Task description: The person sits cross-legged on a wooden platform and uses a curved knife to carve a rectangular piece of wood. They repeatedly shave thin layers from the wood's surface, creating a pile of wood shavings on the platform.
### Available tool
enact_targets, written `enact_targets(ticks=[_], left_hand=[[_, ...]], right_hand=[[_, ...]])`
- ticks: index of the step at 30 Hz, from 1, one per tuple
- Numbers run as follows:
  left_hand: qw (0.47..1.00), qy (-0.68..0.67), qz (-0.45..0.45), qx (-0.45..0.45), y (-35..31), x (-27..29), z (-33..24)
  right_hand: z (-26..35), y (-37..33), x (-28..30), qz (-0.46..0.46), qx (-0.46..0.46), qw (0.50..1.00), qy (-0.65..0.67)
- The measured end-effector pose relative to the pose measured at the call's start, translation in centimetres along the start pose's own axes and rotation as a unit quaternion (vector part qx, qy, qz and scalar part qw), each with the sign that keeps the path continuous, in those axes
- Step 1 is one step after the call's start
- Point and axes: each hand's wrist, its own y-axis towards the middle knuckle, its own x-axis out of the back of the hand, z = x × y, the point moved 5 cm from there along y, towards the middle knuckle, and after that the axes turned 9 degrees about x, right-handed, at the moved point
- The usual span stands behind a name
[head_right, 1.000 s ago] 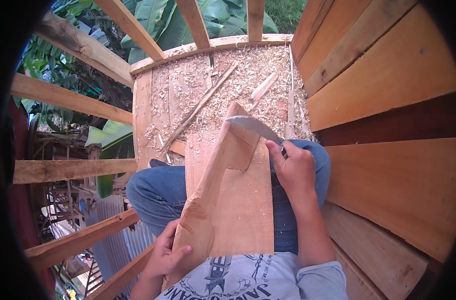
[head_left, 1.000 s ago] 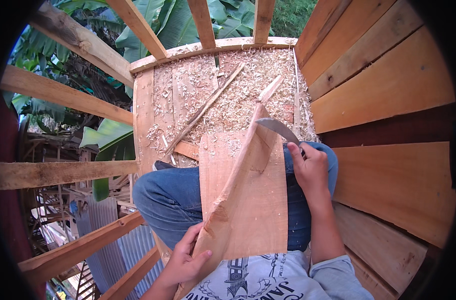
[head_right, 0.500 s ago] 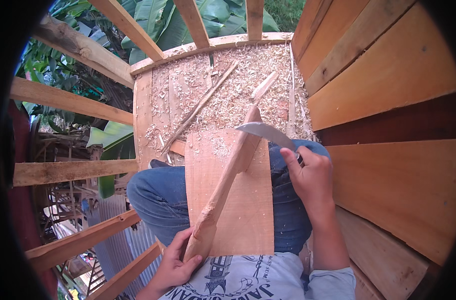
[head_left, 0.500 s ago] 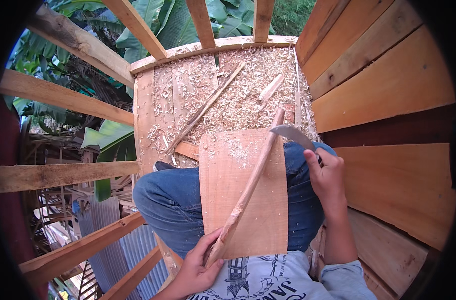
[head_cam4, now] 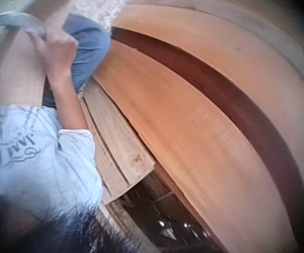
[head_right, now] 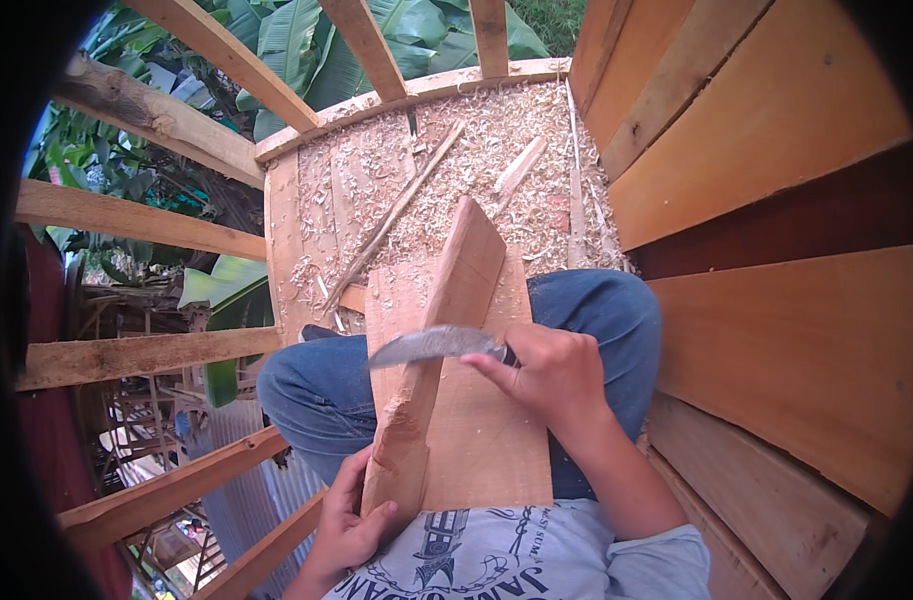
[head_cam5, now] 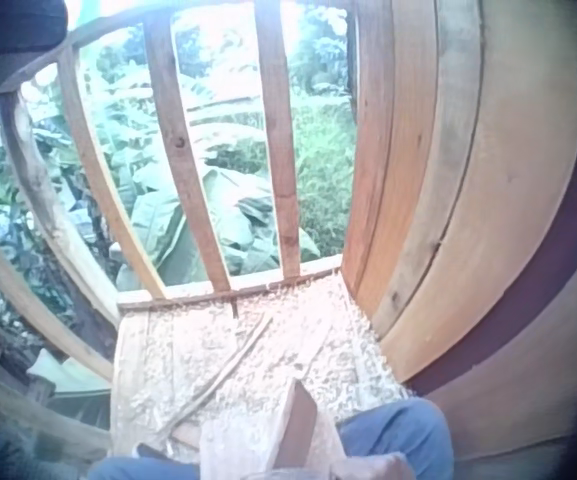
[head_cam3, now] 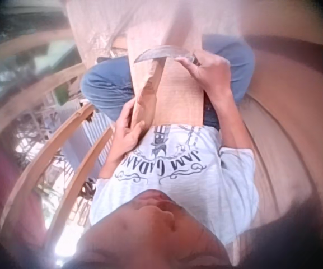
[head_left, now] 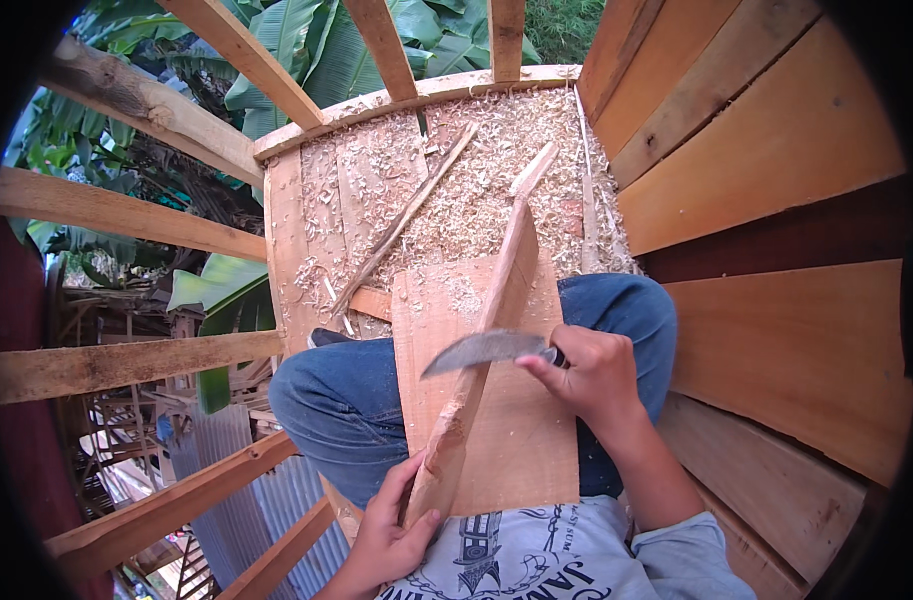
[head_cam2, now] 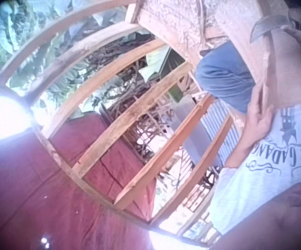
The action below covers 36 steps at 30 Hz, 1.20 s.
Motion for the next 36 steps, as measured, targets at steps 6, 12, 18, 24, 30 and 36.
enact_targets(ticks=[6,12,18,24,30,36], left_hand=[[1.0,-0.017,0.006,0.004,-0.6,-0.1,0.3],[0.997,-0.08,0.016,0.007,-0.1,0.4,0.9],[0.998,-0.062,0.006,0.012,0.0,0.7,0.7],[0.998,-0.063,0.007,0.004,-0.3,0.4,0.9],[0.998,-0.069,0.003,0.005,0.0,0.6,0.6],[0.998,-0.069,0.001,-0.003,0.0,0.7,0.7]], right_hand=[[-4.7,0.2,1.9,-0.011,-0.179,0.984,0.025],[2.7,-1.0,-0.9,0.078,0.005,0.994,0.082],[-0.4,-0.1,-1.1,0.024,-0.044,0.998,0.031],[-6.3,1.0,0.4,-0.068,-0.199,0.975,0.07],[2.4,-0.3,0.2,0.081,0.004,0.994,0.076],[0.0,-1.4,-0.9,0.063,-0.014,0.997,0.039]])
